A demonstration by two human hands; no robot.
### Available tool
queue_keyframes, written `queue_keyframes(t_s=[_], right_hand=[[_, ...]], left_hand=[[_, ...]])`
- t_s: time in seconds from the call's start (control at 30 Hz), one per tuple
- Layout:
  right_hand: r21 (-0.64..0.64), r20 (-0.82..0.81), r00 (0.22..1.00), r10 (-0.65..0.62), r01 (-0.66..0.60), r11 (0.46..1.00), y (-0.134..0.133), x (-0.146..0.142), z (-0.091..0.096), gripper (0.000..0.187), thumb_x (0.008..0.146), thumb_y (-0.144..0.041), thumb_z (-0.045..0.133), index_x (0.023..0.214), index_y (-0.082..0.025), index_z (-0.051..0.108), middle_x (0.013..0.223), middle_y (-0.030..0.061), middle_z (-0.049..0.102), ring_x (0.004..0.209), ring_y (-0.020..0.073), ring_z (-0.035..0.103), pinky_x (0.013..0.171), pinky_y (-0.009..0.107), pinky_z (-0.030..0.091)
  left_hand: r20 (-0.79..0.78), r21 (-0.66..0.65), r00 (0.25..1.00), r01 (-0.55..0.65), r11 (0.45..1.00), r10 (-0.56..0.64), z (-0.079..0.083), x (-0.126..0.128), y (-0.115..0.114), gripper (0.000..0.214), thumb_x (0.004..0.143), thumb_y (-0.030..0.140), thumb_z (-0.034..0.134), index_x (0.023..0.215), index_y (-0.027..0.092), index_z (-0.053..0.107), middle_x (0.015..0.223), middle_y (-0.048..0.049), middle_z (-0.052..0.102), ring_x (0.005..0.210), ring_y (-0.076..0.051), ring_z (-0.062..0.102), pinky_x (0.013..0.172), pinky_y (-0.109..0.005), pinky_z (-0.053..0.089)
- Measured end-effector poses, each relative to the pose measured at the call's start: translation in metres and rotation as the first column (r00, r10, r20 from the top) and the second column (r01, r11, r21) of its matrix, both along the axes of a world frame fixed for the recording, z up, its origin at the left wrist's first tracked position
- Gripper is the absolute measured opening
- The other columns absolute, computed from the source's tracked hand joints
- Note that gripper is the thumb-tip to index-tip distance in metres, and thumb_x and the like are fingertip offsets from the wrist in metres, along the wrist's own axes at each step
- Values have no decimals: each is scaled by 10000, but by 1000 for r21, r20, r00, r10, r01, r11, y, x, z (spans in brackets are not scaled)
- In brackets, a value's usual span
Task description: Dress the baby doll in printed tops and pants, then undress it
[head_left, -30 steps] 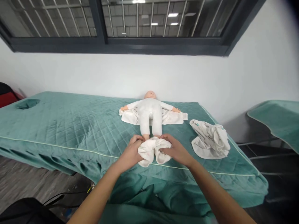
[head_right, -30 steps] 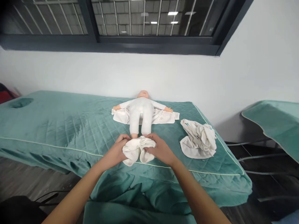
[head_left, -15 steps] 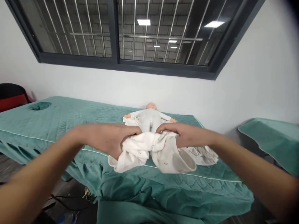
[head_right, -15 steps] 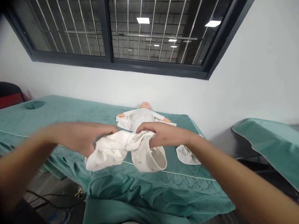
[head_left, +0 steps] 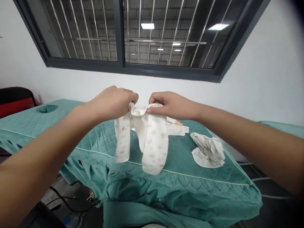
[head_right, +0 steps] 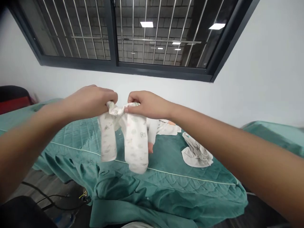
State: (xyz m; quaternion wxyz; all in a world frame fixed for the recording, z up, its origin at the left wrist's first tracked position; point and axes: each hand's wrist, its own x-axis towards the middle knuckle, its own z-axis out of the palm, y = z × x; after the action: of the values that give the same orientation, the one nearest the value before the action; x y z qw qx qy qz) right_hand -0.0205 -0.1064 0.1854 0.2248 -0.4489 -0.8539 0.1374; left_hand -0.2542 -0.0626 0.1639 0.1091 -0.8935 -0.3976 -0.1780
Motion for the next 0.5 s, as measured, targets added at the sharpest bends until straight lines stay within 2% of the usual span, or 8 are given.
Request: queue_keyframes(t_s=[0.07,0.13,0.2,0.27,0.33,0.4,0.43,0.5], right_hand=[[24,-144,984,-104,109,994,28,0,-25,199,842,-383,695,844,-203,609,772,-10,612,722,149,567,645,271,417],[-39,-268,938,-221,219,975,61,1,-58,180,860,-382,651,891,-216,589,721,-12,606,664,157,570,606,281,436],[-119,-360,886,-291,266,957,93,4,-97,176,878,-354,598,996,-225,570,776,5,656,674,175,615,618,304,486],[-131,-381,869,-315,286,949,123,8,-140,274,884,-283,547,1149,-215,533,1001,61,714,854,210,688,750,350,552],[-53,-283,908,-308,306,951,146,15,-182,399,860,-256,582,1247,-188,516,1224,128,679,1122,255,661,965,401,528],[-15,-218,924,-315,319,948,165,27,-218,495,832,-266,652,1299,-157,527,1385,185,592,1344,316,524,1139,449,401],[5,-191,920,-341,348,937,174,34,-232,521,834,-273,660,1320,-137,528,1454,207,534,1422,340,436,1194,470,325],[47,-143,890,-433,443,895,193,51,-254,562,856,-284,629,1363,-79,501,1558,249,407,1511,377,281,1243,522,193]], left_hand=[[40,-3,997,-71,997,71,-13,10,17,153,796,161,535,914,206,621,896,-42,642,951,-271,658,934,-425,443],[129,-16,980,-152,988,153,-38,19,45,214,829,165,535,1024,212,611,1024,-74,654,978,-286,650,910,-427,467],[224,-48,949,-215,975,221,-74,30,75,261,843,173,554,1098,199,602,1157,-114,628,1063,-308,629,918,-439,484],[328,-95,910,-237,967,255,-116,44,99,331,816,139,586,1144,180,601,1252,-142,586,1194,-330,571,967,-450,484],[410,-155,887,-163,974,213,-159,63,112,366,794,106,597,1152,182,606,1271,-136,578,1260,-327,531,1043,-470,456],[532,-260,837,18,965,128,-198,85,117,342,814,114,587,1147,189,611,1252,-118,600,1271,-292,537,1099,-457,430],[605,-355,783,106,929,142,-216,96,118,329,814,124,597,1137,183,612,1241,-117,620,1253,-273,558,1097,-438,437],[692,-578,651,242,779,311,-246,118,118,323,831,204,636,1148,156,605,1217,-132,655,1178,-256,618,1062,-408,466]])
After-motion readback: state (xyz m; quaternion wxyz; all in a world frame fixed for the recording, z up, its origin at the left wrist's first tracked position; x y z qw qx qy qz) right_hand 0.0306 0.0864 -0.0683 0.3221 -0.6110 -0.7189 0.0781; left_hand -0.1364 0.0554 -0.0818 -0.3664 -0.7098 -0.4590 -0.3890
